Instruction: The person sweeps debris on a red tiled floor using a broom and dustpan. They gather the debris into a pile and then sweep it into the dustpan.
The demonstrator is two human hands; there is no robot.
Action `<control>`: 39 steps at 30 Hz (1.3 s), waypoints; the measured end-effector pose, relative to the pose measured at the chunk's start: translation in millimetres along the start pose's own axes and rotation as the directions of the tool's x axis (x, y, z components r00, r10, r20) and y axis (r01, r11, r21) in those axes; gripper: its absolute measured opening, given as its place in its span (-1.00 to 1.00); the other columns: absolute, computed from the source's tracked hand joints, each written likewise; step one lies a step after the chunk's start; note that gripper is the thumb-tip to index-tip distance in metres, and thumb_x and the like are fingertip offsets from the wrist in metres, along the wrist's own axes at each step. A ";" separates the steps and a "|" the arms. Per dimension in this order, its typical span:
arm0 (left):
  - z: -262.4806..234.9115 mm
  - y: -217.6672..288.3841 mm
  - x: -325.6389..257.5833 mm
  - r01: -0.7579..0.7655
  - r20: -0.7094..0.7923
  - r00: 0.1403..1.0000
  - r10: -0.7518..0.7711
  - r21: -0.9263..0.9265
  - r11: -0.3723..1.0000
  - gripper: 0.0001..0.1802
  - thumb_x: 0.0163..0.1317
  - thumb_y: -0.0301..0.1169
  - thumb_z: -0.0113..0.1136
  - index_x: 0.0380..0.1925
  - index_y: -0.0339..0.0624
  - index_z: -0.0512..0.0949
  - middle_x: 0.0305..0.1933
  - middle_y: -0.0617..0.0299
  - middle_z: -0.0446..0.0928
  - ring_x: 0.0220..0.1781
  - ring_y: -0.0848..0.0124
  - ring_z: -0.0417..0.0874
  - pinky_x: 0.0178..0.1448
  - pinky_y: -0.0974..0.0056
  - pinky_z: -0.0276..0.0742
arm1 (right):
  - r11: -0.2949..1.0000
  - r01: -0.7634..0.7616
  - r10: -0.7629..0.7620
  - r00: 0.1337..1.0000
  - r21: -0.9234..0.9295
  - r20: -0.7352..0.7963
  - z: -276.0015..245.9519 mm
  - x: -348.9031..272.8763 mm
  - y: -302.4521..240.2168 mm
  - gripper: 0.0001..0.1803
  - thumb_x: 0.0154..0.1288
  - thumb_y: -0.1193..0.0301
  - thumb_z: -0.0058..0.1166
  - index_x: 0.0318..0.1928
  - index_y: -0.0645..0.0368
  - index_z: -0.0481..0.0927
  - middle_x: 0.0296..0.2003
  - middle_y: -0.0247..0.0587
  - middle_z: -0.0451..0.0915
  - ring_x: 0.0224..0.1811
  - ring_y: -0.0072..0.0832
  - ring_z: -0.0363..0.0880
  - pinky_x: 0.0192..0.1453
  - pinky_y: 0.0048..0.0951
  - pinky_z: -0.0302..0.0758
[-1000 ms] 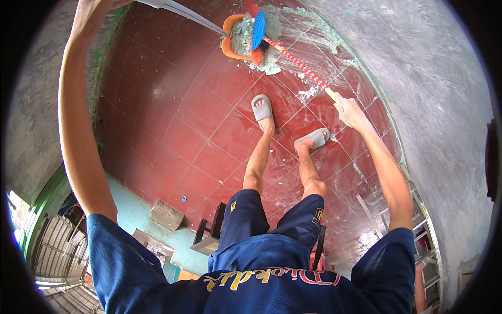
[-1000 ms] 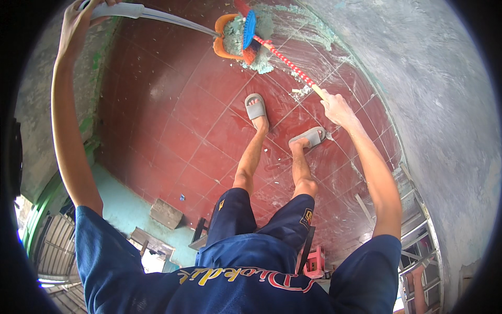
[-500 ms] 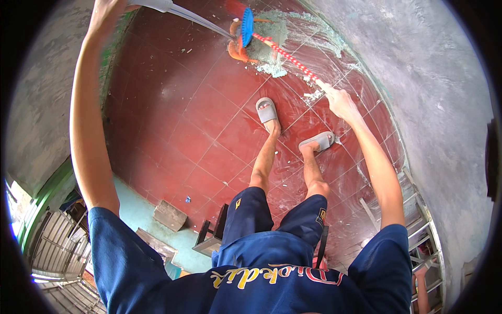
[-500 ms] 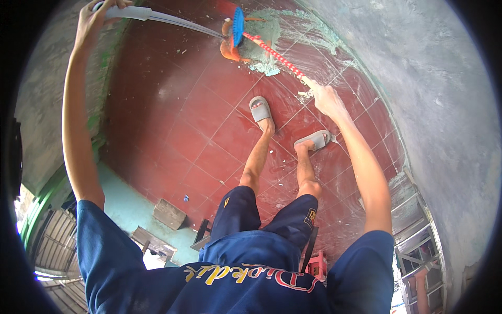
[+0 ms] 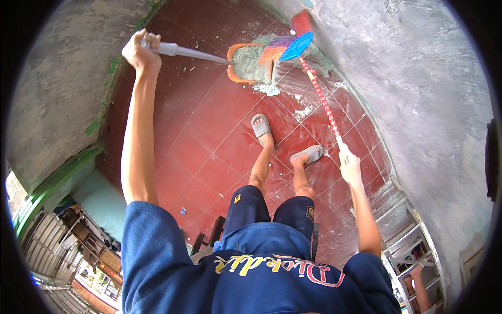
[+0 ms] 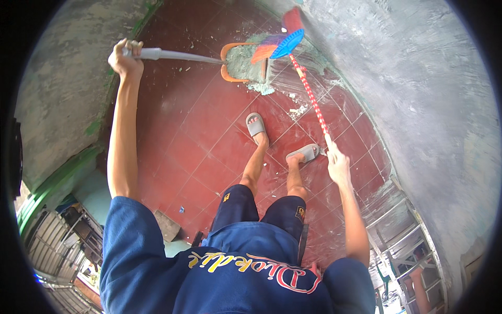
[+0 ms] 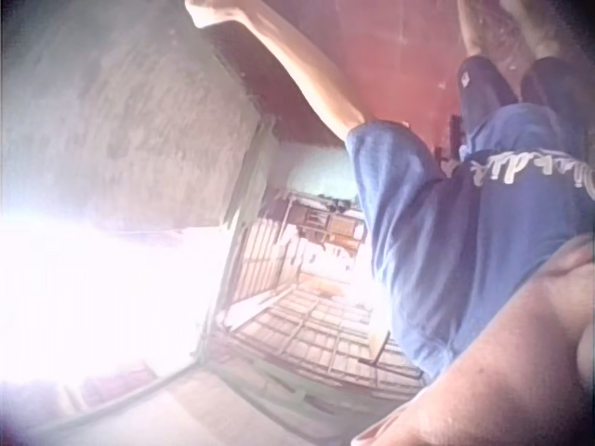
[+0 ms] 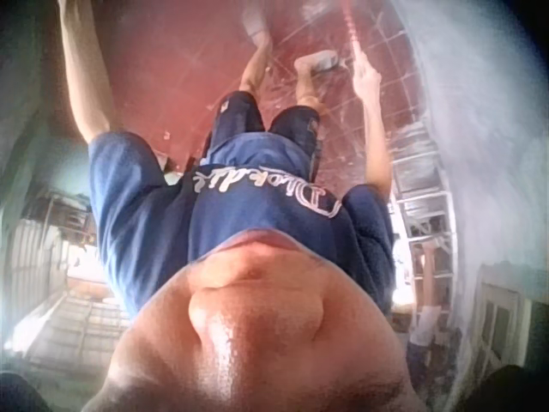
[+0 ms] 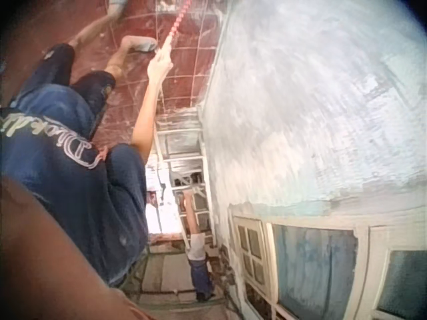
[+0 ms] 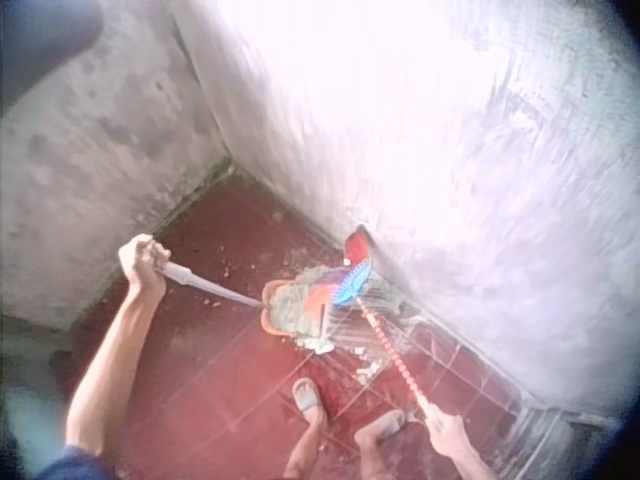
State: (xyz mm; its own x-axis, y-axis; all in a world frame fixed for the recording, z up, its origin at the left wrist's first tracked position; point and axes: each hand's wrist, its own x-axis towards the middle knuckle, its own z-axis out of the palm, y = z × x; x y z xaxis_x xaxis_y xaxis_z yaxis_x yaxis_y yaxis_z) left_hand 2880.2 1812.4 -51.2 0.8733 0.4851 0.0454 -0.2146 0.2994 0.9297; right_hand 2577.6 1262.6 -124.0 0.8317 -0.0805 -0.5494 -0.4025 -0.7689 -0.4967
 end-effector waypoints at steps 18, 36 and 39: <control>-219.1 103.9 -359.5 -0.378 -0.714 0.628 0.309 0.068 0.923 -0.69 -0.01 -0.28 -0.11 -0.86 -0.01 0.18 -0.87 0.29 0.12 -0.82 0.45 0.15 -0.46 0.29 0.30 | 0.769 -0.481 0.444 0.876 0.420 0.189 -17.2 -189.1 23.0 -0.57 0.38 0.38 0.02 0.23 0.14 0.42 -0.63 -0.58 0.26 -0.72 -0.82 0.16 -0.72 -0.67 0.11; -351.2 -1.4 -564.4 -0.427 -0.883 0.456 0.109 -0.109 0.898 -0.66 -0.02 -0.13 -0.17 -0.87 0.06 0.17 -0.87 0.29 0.15 -0.79 0.36 0.22 -0.16 0.14 0.44 | 0.849 -0.486 0.432 0.863 0.205 0.261 -26.8 -238.6 82.2 -0.56 0.43 0.35 -0.09 0.29 0.02 0.34 -0.68 -0.53 0.28 -0.80 -0.75 0.15 -0.77 -0.64 0.08; -349.6 4.6 -538.0 -0.429 -0.889 0.445 0.108 -0.106 0.897 -0.66 -0.01 -0.14 -0.13 -0.86 0.07 0.16 -0.85 0.35 0.12 -0.83 0.43 0.18 -0.22 0.23 0.45 | 0.865 -0.473 0.431 0.872 0.168 0.233 -23.2 -245.7 81.2 -0.59 0.44 0.36 -0.10 0.27 0.03 0.36 -0.68 -0.53 0.28 -0.80 -0.76 0.14 -0.78 -0.63 0.07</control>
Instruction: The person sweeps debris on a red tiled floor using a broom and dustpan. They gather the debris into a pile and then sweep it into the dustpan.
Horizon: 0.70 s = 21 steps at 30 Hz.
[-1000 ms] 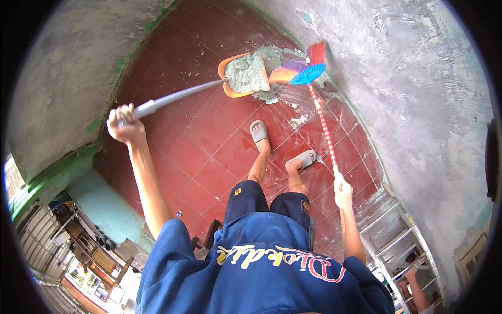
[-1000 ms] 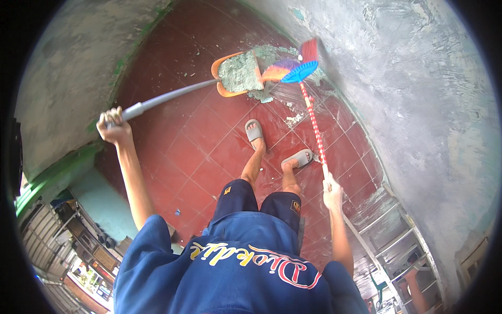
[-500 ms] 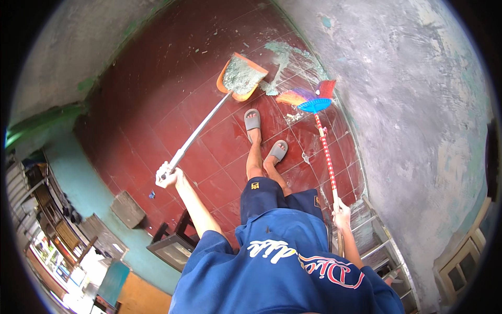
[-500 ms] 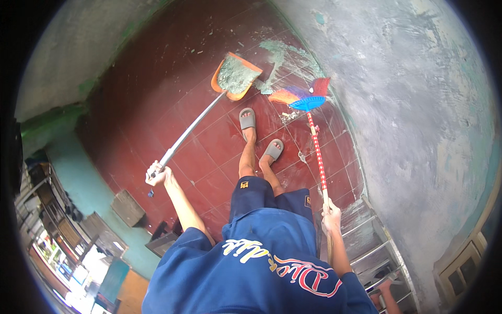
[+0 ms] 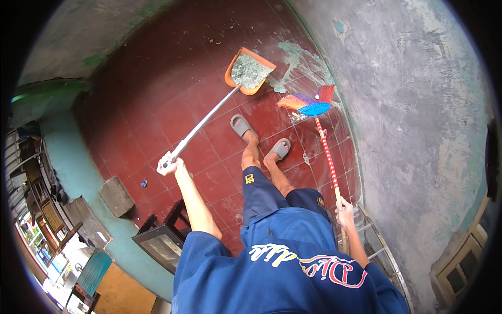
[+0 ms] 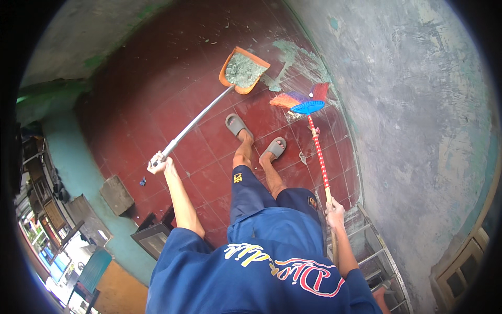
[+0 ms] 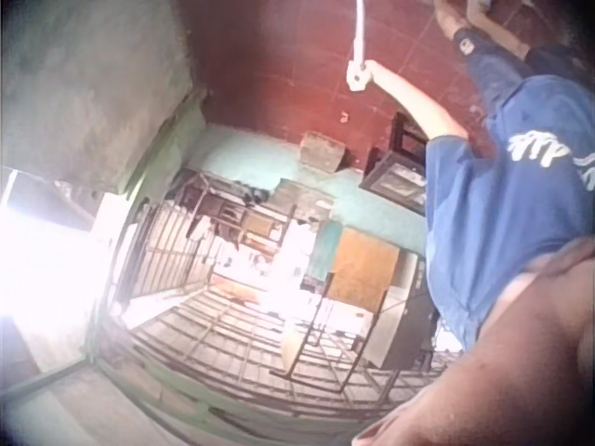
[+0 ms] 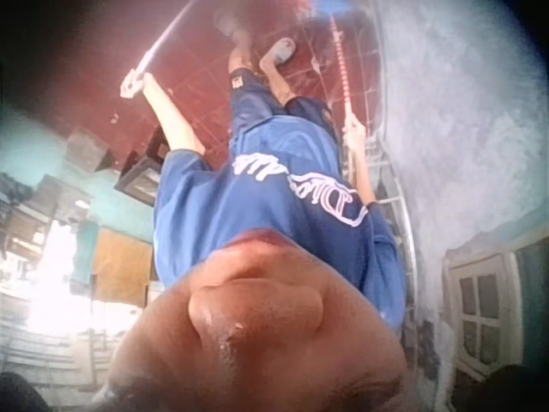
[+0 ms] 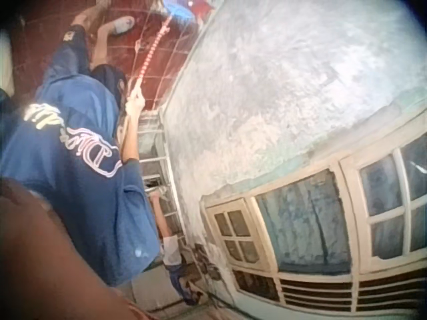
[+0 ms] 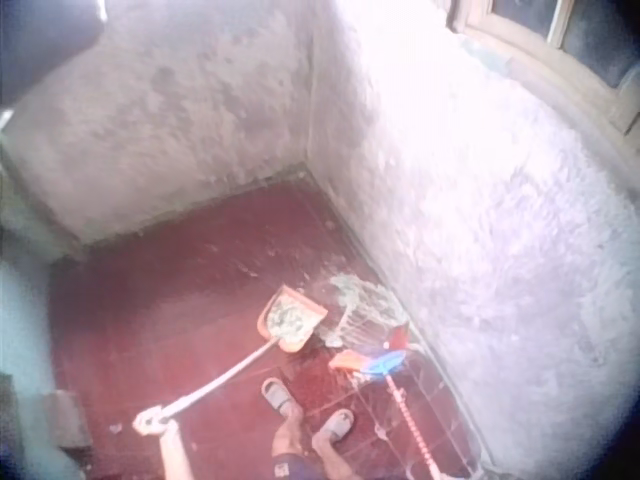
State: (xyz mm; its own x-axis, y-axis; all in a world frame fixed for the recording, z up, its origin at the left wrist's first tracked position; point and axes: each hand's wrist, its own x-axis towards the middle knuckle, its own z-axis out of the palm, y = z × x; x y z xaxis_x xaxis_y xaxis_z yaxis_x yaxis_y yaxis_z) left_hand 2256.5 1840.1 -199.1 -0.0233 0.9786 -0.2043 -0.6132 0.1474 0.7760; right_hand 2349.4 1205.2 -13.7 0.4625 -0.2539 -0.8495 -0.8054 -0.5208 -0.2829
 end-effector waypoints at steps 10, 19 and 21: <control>126.2 44.5 62.6 -0.155 0.025 0.988 0.153 0.128 0.980 -0.63 0.10 -0.20 -0.18 -0.82 -0.08 0.26 -0.86 0.22 0.19 -0.85 0.38 0.19 -0.45 0.26 0.40 | 0.999 0.020 -0.019 1.000 0.036 -0.015 51.6 -35.5 -44.2 -0.76 0.39 0.40 -0.03 0.02 0.11 0.55 -0.67 -0.50 0.33 -0.77 -0.75 0.20 -0.76 -0.62 0.13; 177.4 28.2 98.2 -0.156 -0.014 0.987 0.163 0.217 0.964 -0.69 0.10 -0.29 -0.10 -0.77 -0.12 0.26 -0.82 0.21 0.23 -0.84 0.40 0.22 -0.67 0.37 0.24 | 0.885 0.418 -0.420 0.907 -0.207 0.037 118.3 31.8 -78.3 -0.70 0.39 0.46 -0.22 0.02 0.07 0.54 -0.66 -0.53 0.33 -0.72 -0.75 0.25 -0.69 -0.62 0.21; 183.3 31.2 105.2 -0.183 -0.001 0.982 0.188 0.212 0.960 -0.72 0.14 -0.32 -0.12 -0.72 -0.14 0.30 -0.80 0.20 0.26 -0.84 0.40 0.24 -0.69 0.36 0.23 | 0.939 0.332 -0.313 0.934 -0.094 0.171 128.4 25.4 -145.5 -0.60 0.30 0.53 -0.19 0.13 0.10 0.47 -0.63 -0.42 0.36 -0.62 -0.68 0.32 -0.55 -0.53 0.33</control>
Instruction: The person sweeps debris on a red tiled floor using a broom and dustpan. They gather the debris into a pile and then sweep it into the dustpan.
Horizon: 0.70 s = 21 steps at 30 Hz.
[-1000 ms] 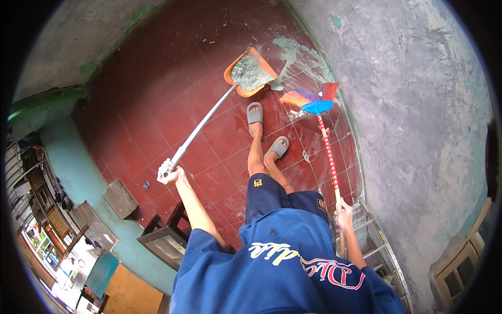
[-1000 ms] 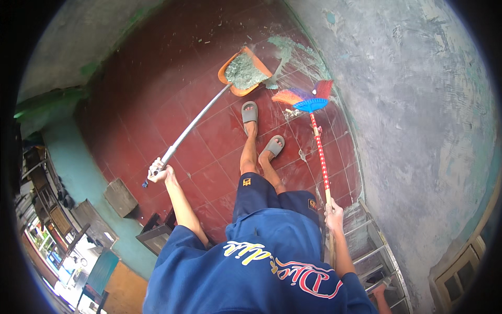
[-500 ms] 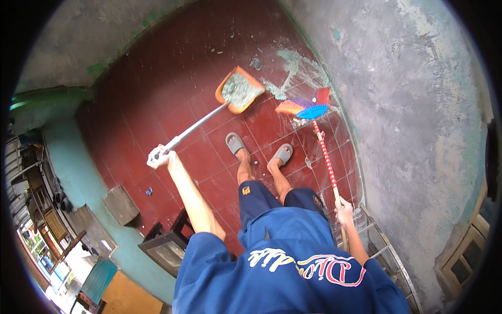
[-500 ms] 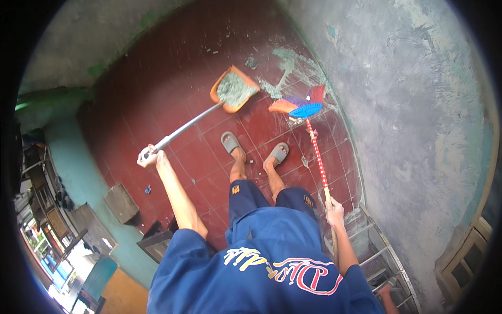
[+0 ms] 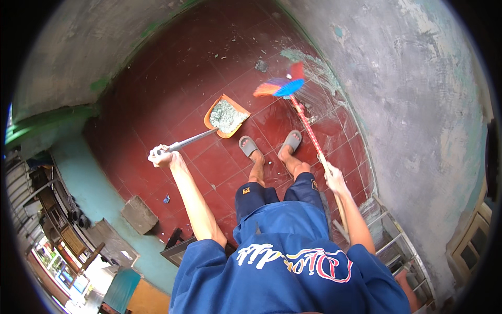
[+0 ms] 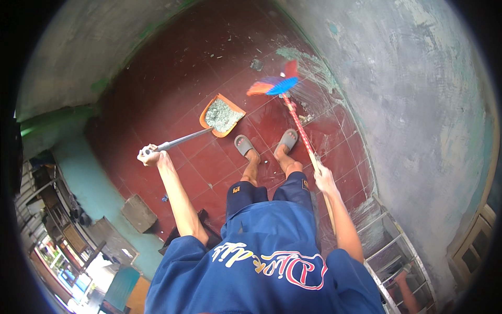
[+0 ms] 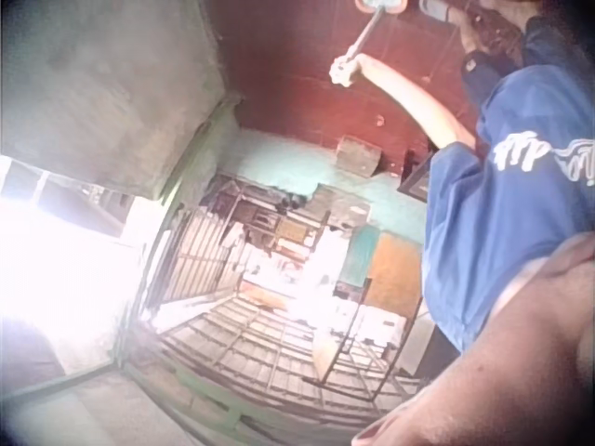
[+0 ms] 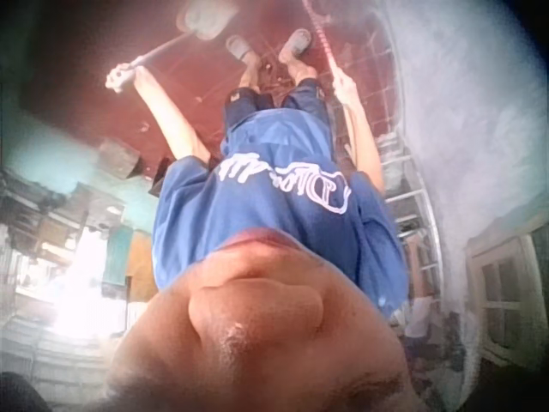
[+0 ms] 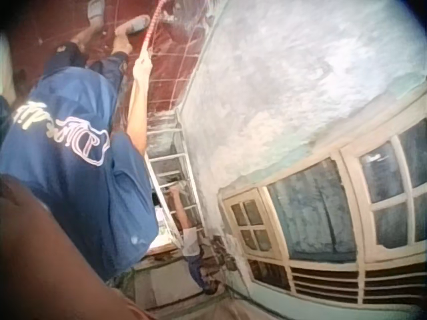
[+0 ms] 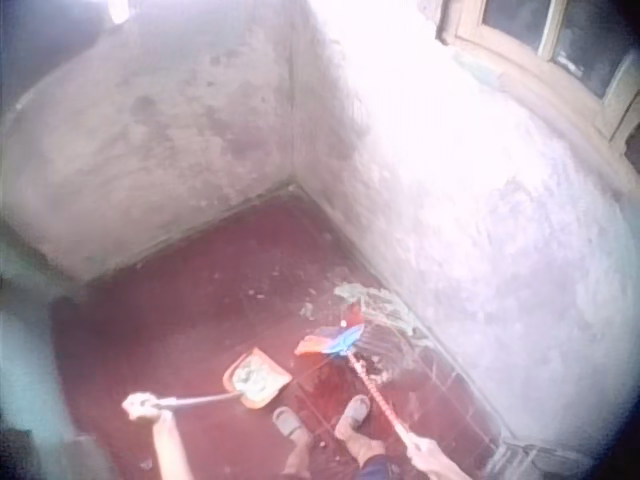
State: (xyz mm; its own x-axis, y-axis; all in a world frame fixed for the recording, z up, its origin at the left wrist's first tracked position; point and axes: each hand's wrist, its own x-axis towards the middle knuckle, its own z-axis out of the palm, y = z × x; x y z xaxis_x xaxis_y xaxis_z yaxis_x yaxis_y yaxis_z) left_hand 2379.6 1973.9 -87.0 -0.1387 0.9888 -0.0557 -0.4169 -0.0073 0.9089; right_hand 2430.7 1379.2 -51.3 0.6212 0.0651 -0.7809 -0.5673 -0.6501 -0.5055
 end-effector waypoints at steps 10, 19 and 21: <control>45.4 11.1 -35.4 0.082 0.183 0.968 -0.171 0.413 0.907 -0.73 0.25 -0.29 -0.14 -0.53 -0.20 0.41 -0.48 0.14 0.51 -0.37 0.27 0.56 -0.10 0.16 0.47 | 0.981 -0.050 0.099 0.959 -0.187 0.264 -2.0 130.5 -49.6 -0.53 0.33 0.42 -0.09 0.26 0.03 0.39 -0.51 -0.30 0.49 -0.64 -0.62 0.42 -0.66 -0.51 0.38; 51.9 36.9 -58.2 0.097 0.232 0.858 -0.458 0.802 0.589 -0.81 0.22 -0.31 0.11 -0.32 -0.19 0.54 -0.29 0.12 0.60 -0.16 0.27 0.63 -0.18 0.06 0.59 | 0.751 -0.001 0.026 0.999 -0.660 0.028 -81.9 201.3 -34.5 -0.66 0.26 0.29 -0.03 0.01 0.09 0.54 -0.14 0.13 0.59 -0.07 0.01 0.58 0.01 -0.05 0.51; 67.6 34.5 -66.7 0.128 0.224 0.857 -0.465 0.781 0.612 -0.84 0.16 -0.36 0.10 -0.35 -0.22 0.55 -0.30 0.10 0.60 -0.17 0.27 0.63 -0.19 0.06 0.59 | 0.745 -0.038 0.030 0.999 -0.666 -0.022 -112.7 205.4 -32.1 -0.68 0.25 0.32 -0.04 0.00 0.10 0.54 -0.14 0.10 0.60 -0.05 -0.01 0.58 0.03 -0.05 0.52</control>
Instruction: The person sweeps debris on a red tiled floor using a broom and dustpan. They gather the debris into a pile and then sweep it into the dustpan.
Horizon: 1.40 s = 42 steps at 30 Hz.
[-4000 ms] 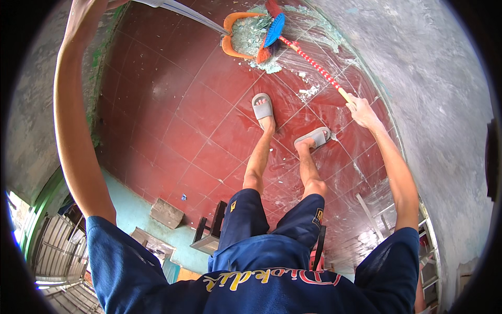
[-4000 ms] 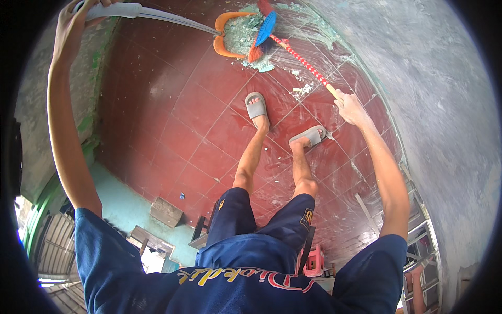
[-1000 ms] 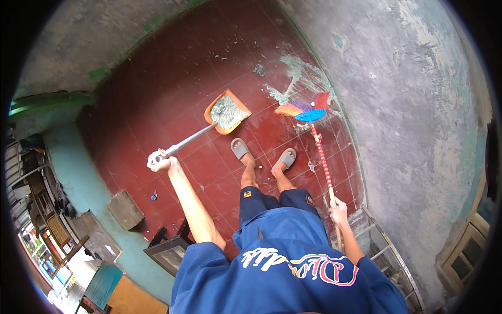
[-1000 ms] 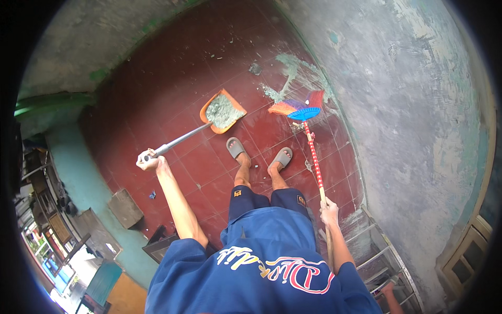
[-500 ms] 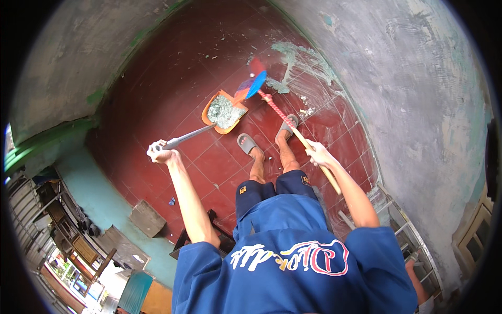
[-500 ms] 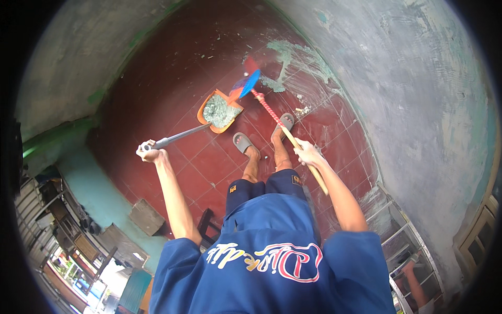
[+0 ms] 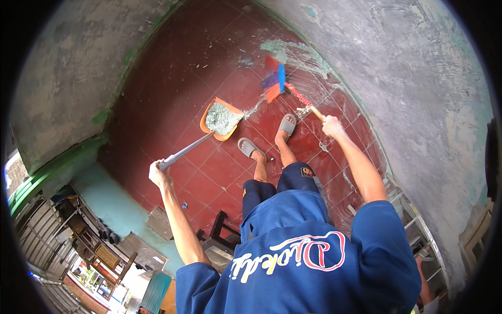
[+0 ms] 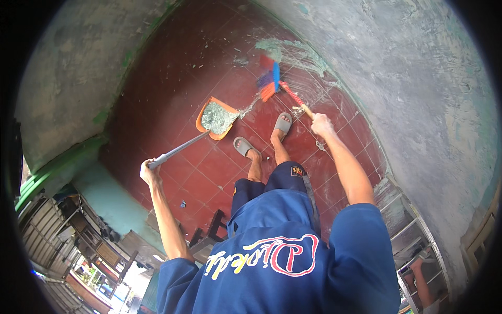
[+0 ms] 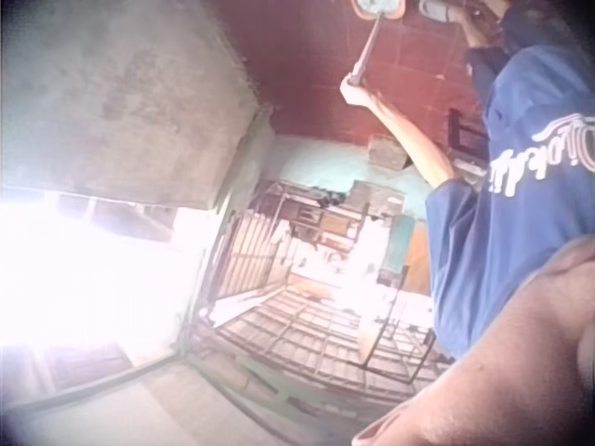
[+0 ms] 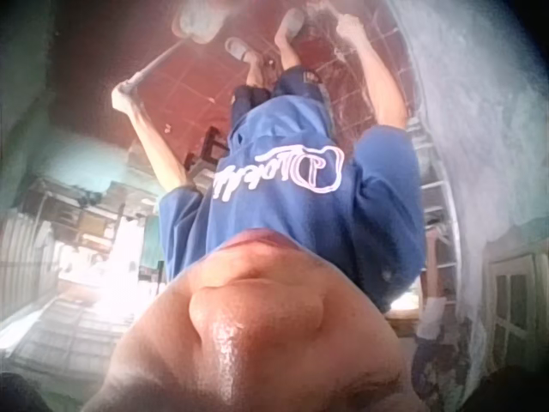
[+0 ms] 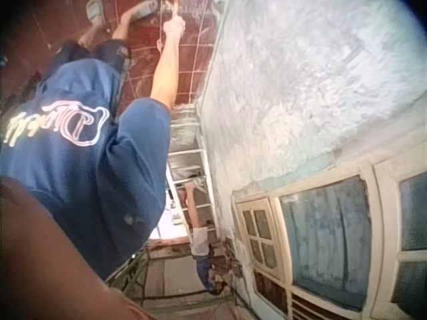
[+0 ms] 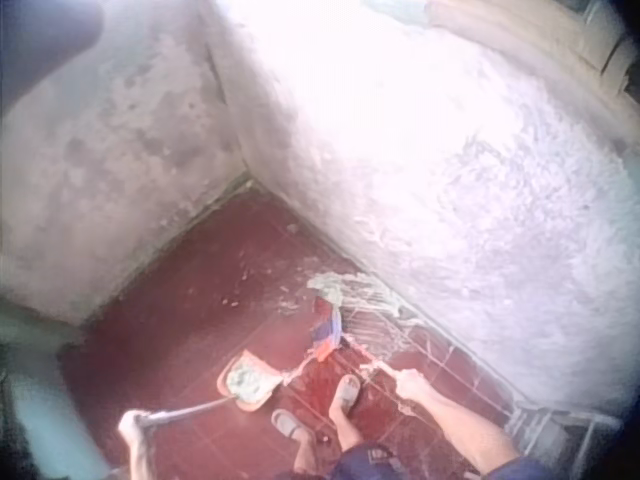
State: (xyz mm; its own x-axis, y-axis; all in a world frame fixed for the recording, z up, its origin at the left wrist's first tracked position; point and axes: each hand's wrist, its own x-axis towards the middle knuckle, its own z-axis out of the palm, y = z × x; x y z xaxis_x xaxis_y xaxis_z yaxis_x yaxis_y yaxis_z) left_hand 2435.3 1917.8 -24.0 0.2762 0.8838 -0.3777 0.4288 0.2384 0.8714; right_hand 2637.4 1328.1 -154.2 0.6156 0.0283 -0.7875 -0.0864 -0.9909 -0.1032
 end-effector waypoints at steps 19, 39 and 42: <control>8.1 59.1 4.3 0.013 0.161 0.987 0.011 -0.149 0.989 -0.87 0.17 -0.41 0.03 -0.43 -0.22 0.52 -0.38 0.19 0.50 -0.10 0.25 0.61 -0.24 0.01 0.75 | 0.953 0.221 -0.162 0.949 0.206 -0.270 -104.4 -144.0 82.6 -0.52 0.21 0.43 -0.04 0.16 0.27 0.44 -0.19 0.32 0.54 -0.14 0.08 0.57 0.01 -0.11 0.49; -93.2 162.8 -6.0 0.086 0.197 0.980 -0.028 -0.290 0.953 -0.82 0.27 -0.30 0.12 -0.47 -0.09 0.45 -0.38 0.25 0.49 -0.04 0.30 0.55 -0.09 0.03 0.65 | 0.828 -0.039 -0.158 0.941 0.560 0.298 102.7 -103.6 -86.3 -0.68 0.25 0.41 -0.02 0.00 0.18 0.57 -0.55 -0.04 0.58 -0.66 -0.43 0.56 -0.57 -0.35 0.50; -81.4 152.0 5.5 0.068 0.202 0.979 -0.018 -0.242 0.968 -0.78 0.27 -0.25 0.16 -0.47 -0.08 0.44 -0.37 0.28 0.48 -0.09 0.36 0.56 -0.12 0.15 0.63 | 0.903 -0.002 -0.092 0.976 0.430 0.199 90.7 -102.8 -87.5 -0.67 0.23 0.40 0.00 0.01 0.12 0.60 -0.56 -0.02 0.59 -0.67 -0.38 0.54 -0.57 -0.32 0.48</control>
State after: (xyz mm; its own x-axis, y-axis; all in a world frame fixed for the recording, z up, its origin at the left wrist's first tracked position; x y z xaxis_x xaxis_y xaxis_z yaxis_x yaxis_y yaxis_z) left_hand 2432.0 1991.7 131.9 0.4367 0.7797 -0.4487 0.2256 0.3879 0.8936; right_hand 2510.6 1423.9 -119.3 0.4528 0.1453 -0.8797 -0.4165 -0.8379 -0.3528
